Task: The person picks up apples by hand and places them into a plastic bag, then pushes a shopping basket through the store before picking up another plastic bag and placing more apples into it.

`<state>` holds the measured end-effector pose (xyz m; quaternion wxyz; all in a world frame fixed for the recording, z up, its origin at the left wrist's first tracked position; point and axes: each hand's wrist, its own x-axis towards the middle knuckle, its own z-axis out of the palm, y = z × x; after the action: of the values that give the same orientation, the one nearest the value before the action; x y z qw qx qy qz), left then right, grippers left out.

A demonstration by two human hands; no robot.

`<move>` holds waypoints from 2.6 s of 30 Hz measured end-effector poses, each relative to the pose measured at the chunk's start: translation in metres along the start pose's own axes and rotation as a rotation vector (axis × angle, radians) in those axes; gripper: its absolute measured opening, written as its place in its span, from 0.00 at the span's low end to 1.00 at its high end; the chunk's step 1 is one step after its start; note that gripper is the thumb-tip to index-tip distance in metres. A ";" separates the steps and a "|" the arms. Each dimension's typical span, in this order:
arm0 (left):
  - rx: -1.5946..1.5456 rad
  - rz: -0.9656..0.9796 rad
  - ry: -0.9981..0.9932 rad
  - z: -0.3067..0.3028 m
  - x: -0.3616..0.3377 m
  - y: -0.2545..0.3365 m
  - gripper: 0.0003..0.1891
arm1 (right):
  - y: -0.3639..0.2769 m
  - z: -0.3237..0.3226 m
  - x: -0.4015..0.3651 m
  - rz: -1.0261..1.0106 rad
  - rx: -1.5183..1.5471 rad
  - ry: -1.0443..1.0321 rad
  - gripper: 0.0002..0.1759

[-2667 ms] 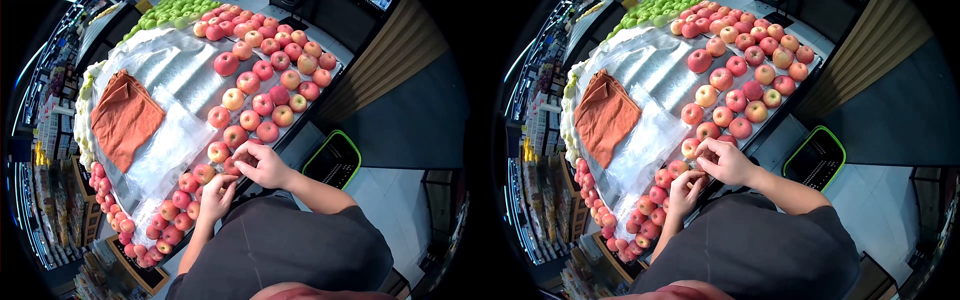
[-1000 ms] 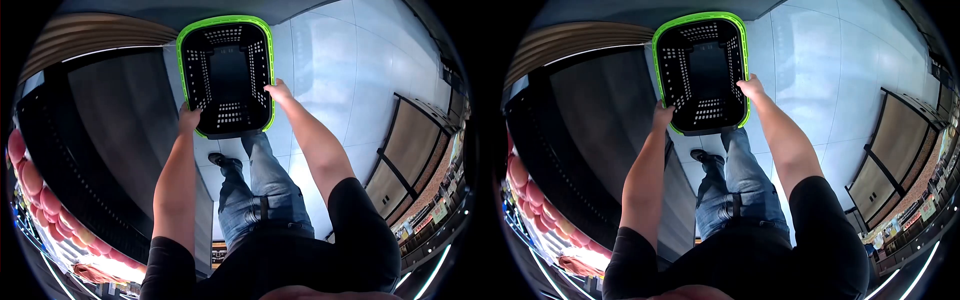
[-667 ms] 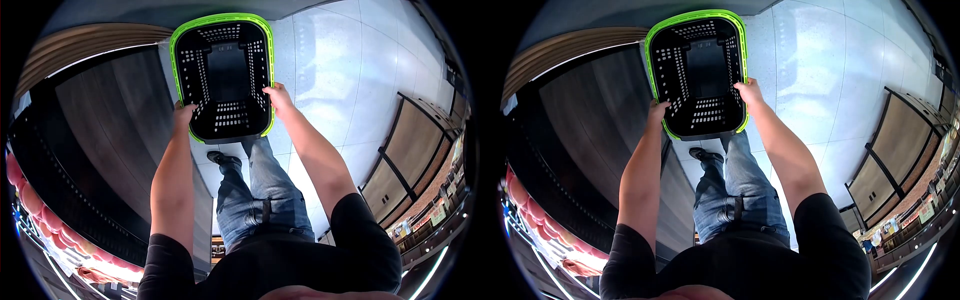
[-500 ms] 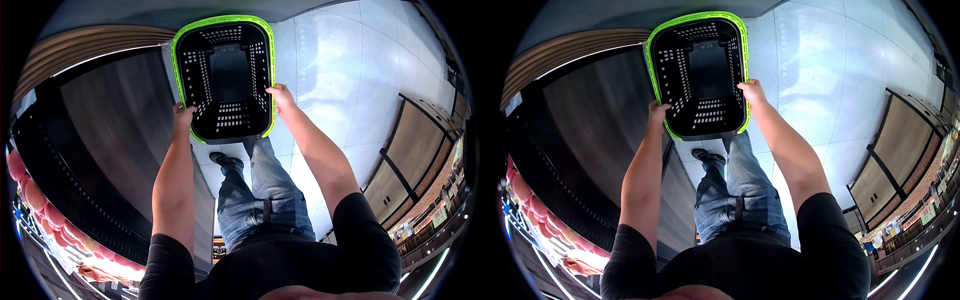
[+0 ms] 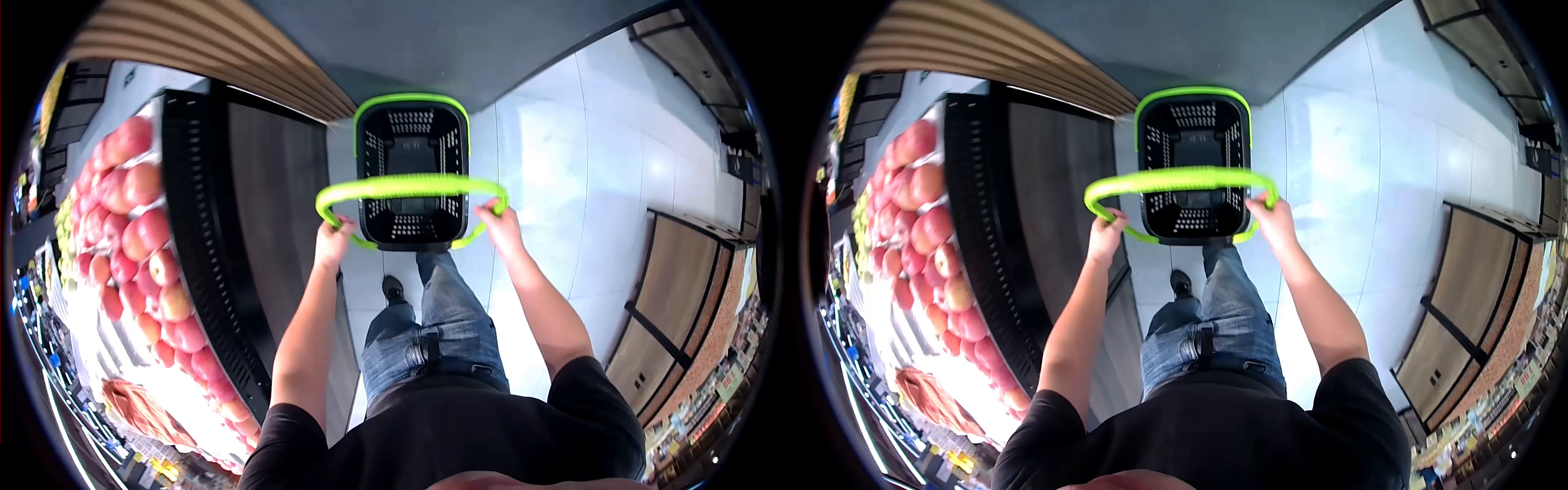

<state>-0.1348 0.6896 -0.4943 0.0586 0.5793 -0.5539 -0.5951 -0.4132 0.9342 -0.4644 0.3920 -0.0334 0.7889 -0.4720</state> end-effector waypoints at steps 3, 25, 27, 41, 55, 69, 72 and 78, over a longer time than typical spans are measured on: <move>0.225 0.237 -0.034 -0.033 -0.085 0.058 0.05 | -0.034 -0.021 -0.076 -0.263 -0.139 -0.069 0.07; 1.076 0.589 -0.445 -0.042 -0.409 -0.197 0.20 | 0.184 0.021 -0.369 -0.387 -1.219 -0.761 0.24; 1.083 0.617 -0.369 -0.036 -0.425 -0.215 0.19 | 0.189 0.013 -0.382 -0.458 -1.243 -0.796 0.24; 1.202 0.266 -0.327 0.038 -0.672 -0.319 0.20 | 0.363 -0.088 -0.520 -0.440 -1.091 -1.091 0.26; 1.168 0.375 -0.301 0.057 -0.790 -0.424 0.21 | 0.431 -0.128 -0.646 -0.289 -1.122 -1.077 0.38; 1.009 0.415 -0.227 0.047 -0.977 -0.630 0.22 | 0.593 -0.163 -0.861 -0.385 -1.401 -0.936 0.34; 1.012 0.408 -0.254 0.049 -1.005 -0.652 0.25 | 0.585 -0.181 -0.906 -0.389 -1.364 -0.948 0.33; 1.053 0.352 -0.236 0.071 -1.063 -0.671 0.26 | 0.639 -0.209 -0.928 -0.404 -1.232 -1.093 0.31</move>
<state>0.5376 1.7433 -0.3385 -0.2022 0.3587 -0.8670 -0.2806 0.2943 1.8297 -0.3601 0.5380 -0.6049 0.5836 0.0637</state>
